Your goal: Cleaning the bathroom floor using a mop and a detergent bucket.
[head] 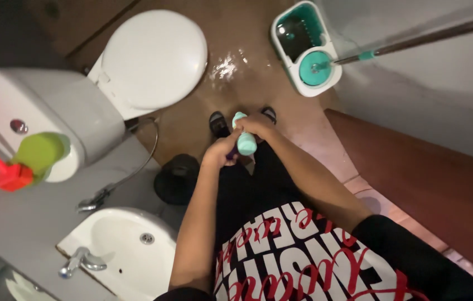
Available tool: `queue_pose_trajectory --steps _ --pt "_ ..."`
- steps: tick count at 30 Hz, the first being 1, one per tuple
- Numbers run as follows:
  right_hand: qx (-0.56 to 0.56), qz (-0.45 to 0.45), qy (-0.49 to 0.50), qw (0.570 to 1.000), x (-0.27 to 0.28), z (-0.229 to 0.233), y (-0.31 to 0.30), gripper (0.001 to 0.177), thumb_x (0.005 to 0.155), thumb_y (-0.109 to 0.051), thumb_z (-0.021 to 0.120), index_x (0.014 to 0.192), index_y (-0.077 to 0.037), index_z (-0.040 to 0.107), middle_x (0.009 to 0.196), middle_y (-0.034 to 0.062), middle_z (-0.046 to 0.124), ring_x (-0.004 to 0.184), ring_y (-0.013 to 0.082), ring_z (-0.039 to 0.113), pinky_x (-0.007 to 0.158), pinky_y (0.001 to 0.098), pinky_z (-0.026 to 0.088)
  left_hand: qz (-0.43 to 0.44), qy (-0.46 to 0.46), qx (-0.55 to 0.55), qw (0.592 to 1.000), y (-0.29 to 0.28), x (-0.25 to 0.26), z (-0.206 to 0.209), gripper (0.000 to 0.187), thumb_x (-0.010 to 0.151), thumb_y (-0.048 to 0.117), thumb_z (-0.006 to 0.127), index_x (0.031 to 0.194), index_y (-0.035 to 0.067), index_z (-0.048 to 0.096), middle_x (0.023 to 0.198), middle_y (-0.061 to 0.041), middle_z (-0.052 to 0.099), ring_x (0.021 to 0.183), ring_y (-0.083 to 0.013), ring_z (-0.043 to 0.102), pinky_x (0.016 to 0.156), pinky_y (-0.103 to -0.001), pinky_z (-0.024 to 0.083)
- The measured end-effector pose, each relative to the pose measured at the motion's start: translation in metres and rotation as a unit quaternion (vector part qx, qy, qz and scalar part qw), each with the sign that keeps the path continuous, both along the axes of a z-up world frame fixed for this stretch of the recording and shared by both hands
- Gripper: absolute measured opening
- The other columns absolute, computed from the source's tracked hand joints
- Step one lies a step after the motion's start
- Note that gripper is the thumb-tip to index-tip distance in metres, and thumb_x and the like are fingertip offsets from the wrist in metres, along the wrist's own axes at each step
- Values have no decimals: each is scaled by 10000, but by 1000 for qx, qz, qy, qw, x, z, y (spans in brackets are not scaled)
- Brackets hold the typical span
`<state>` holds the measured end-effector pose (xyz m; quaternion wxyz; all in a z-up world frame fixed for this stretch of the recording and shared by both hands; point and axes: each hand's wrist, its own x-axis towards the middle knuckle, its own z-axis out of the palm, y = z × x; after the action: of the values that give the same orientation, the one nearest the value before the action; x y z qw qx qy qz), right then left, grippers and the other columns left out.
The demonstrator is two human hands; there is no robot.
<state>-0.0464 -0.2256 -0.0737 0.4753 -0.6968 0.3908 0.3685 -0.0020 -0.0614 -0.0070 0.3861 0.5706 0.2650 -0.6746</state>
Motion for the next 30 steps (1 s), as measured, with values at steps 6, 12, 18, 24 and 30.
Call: queue_pose_trajectory --steps 6,12,18,24,30 --pt "5 -176 10 984 -23 46 -42 345 745 -344 708 906 -48 778 823 128 753 676 253 724 586 409 571 -79 -10 1 997 -59 -1 27 610 813 780 638 809 170 611 638 50 515 492 -89 454 459 -224 391" --pt "22 -254 29 966 -42 61 -94 456 806 -488 703 941 -54 738 817 110 730 678 258 729 568 410 592 -148 -7 -28 989 -112 -9 11 598 804 812 604 837 215 637 636 78 498 472 -55 427 442 -189 347" --pt "-42 -188 -125 973 -64 17 -136 668 857 -656 670 938 0 769 747 122 730 641 239 725 579 374 580 -165 -62 -78 981 -155 -6 36 484 786 734 647 852 255 645 600 74 492 428 -68 420 398 -210 299" --pt "-53 -236 -251 937 -45 71 -166 540 821 -561 765 938 -35 788 783 60 766 690 140 729 645 297 582 -100 -127 -108 981 -183 -2 34 624 839 685 709 859 70 606 613 -11 536 426 -115 480 359 -264 323" --pt "-132 -215 -354 901 -9 151 -181 442 805 -403 834 989 -11 747 834 84 769 714 123 718 648 309 578 16 -201 -158 967 -201 6 66 583 781 603 760 1058 94 695 654 30 584 446 -70 481 370 -237 286"
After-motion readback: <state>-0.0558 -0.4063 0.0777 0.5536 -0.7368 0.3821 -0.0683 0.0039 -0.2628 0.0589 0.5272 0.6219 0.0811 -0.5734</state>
